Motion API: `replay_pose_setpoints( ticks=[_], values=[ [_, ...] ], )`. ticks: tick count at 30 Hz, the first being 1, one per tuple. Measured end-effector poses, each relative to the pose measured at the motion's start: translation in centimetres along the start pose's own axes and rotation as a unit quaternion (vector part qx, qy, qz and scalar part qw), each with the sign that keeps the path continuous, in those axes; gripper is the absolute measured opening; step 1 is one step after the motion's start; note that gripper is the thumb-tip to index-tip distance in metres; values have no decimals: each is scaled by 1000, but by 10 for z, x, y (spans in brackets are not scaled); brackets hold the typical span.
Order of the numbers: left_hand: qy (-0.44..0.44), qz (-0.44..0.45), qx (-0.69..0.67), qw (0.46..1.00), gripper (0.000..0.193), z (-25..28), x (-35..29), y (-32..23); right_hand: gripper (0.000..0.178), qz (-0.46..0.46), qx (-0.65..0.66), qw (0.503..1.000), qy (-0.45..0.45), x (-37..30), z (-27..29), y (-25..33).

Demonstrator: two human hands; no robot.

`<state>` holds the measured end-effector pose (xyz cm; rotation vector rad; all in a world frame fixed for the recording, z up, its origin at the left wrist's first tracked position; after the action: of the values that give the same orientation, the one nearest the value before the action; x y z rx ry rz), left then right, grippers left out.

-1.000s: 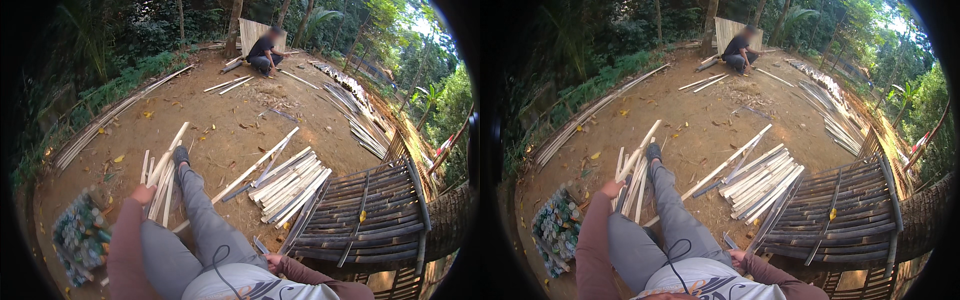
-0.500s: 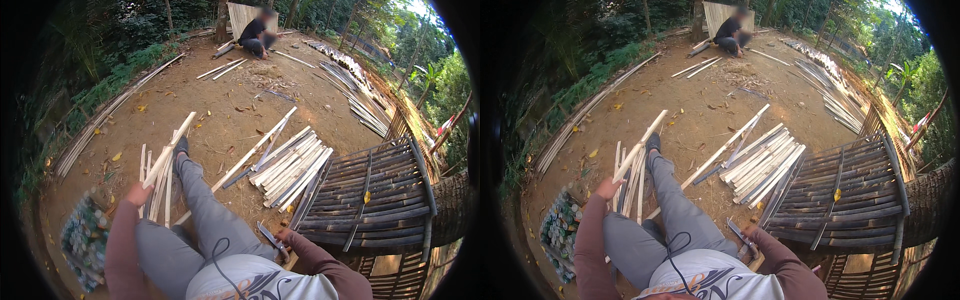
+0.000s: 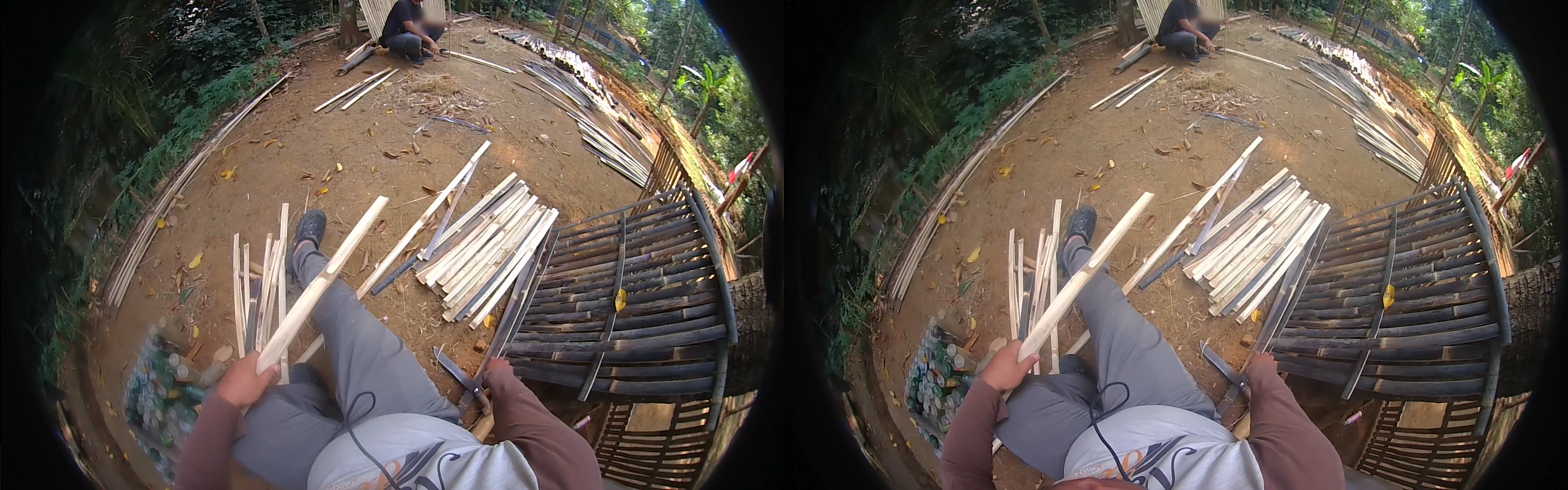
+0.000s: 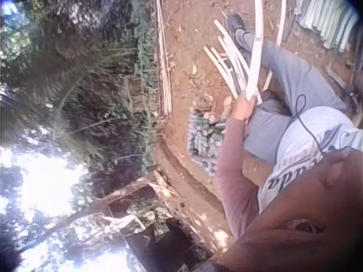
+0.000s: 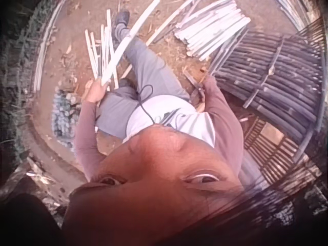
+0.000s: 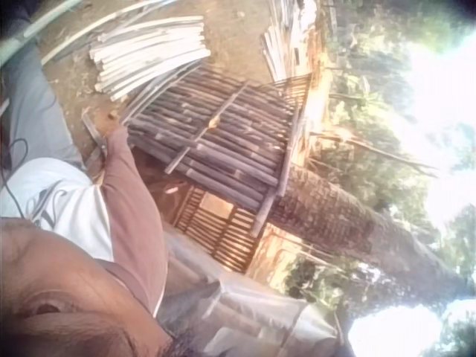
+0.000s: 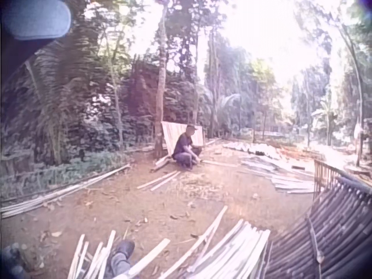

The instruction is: The person sits on the ground and uses a blade to shave and smooth bamboo strips, rotating the strips and working on different sides.

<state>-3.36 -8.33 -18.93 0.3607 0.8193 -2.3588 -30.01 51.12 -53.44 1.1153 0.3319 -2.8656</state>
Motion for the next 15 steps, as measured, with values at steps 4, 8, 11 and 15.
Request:
replay_pose_setpoints(
  ticks=[4,8,11,15],
  values=[
    [40,-45,31,998,54,-36,-7,-22,46,-18,15,1000,13,13,-19,-11],
    [81,-34,76,993,55,-51,-15,-41,42,-26,-7,1000,-14,1,-6,1],
    [103,-19,87,991,56,-58,-13,-49,42,-11,-17,998,-64,13,5,0],
    [112,-5,71,991,56,-62,-12,-47,36,-6,-16,996,-89,10,24,3]
  ],
)
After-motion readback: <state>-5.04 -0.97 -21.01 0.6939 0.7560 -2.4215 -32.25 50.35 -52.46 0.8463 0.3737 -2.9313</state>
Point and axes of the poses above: each hand's wrist, its own x-axis towards the middle knuckle, its own z-axis out of the back of the hand, y = z × x, the point moved 8 cm from there along x, towards the middle knuckle, and after that the axes turned 5 degrees about -x, right-handed, at the moved point
